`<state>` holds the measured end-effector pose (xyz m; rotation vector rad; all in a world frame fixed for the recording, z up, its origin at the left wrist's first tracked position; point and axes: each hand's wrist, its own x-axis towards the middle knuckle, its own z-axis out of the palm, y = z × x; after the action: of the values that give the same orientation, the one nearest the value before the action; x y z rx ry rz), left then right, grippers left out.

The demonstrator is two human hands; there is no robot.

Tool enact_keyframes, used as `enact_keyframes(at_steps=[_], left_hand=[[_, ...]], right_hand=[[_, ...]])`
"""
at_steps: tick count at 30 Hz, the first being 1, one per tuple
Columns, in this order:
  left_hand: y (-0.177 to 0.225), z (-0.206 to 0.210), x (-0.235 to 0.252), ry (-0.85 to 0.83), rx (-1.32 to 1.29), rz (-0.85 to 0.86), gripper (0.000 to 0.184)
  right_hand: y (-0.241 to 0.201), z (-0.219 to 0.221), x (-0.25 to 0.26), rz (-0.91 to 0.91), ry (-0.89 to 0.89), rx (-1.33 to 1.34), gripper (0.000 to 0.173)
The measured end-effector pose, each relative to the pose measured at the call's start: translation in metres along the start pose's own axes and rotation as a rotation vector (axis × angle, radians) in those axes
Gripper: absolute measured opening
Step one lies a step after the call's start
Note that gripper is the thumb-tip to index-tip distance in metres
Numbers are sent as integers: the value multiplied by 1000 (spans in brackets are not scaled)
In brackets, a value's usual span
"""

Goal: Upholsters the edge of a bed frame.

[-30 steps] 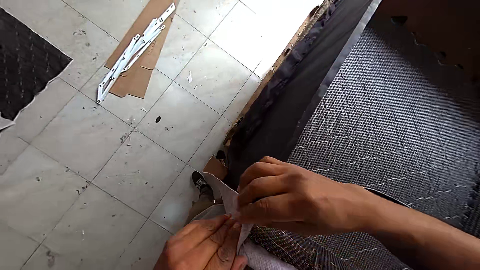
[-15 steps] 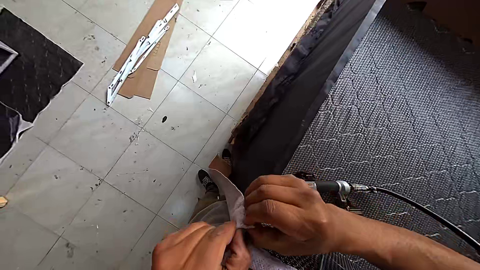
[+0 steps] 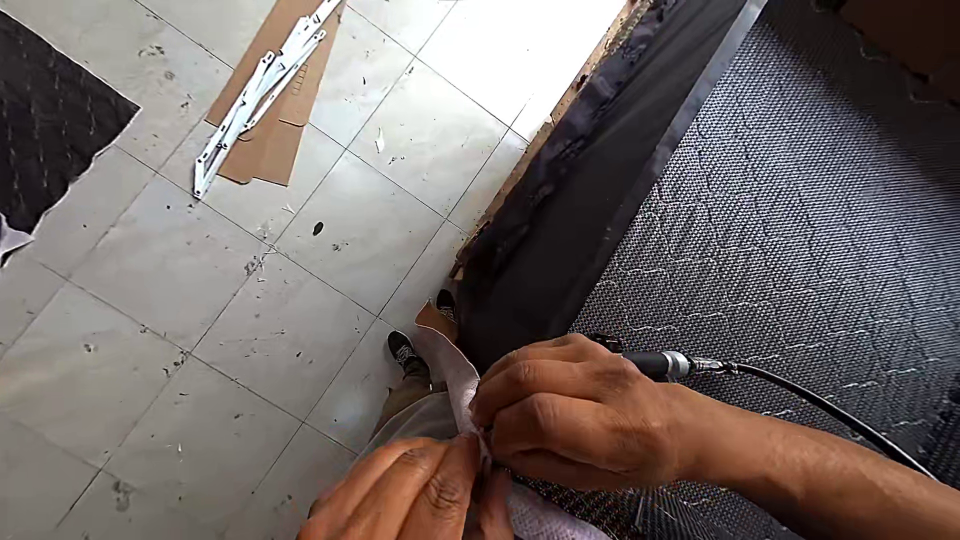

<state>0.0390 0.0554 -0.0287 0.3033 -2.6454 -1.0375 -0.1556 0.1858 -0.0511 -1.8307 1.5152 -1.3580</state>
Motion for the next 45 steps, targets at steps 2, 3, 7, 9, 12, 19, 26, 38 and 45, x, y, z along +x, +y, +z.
enact_keyframes(at_steps=[2, 3, 7, 9, 12, 19, 26, 38, 45], left_hand=[[1, -1, 2, -16, 35, 9, 17], [1, -1, 3, -24, 43, 16, 15], [-5, 1, -2, 44, -199, 13, 11], [-19, 3, -4, 58, -496, -57, 16], [-63, 37, -8, 28, -714, -25, 23], [-106, 101, -2, -58, -853, 181, 33], [-113, 117, -3, -72, -966, 125, 35], [-98, 69, 23, -163, -772, 341, 33], [-97, 73, 13, -264, -980, 260, 23]], right_hand=[[0, 2, 1, 3, -7, -40, 1], [0, 1, 2, 12, -29, -46, 5], [-8, -4, 4, 1, -143, -120, 22], [-13, -4, 5, -46, -170, -204, 21], [-17, -11, 6, -136, -272, -348, 15], [-26, -28, 21, -241, -541, -672, 14], [-21, -31, 47, -248, -753, -671, 17], [-37, -39, 30, -153, -807, -662, 21], [-36, -39, 22, -110, -742, -712, 20]])
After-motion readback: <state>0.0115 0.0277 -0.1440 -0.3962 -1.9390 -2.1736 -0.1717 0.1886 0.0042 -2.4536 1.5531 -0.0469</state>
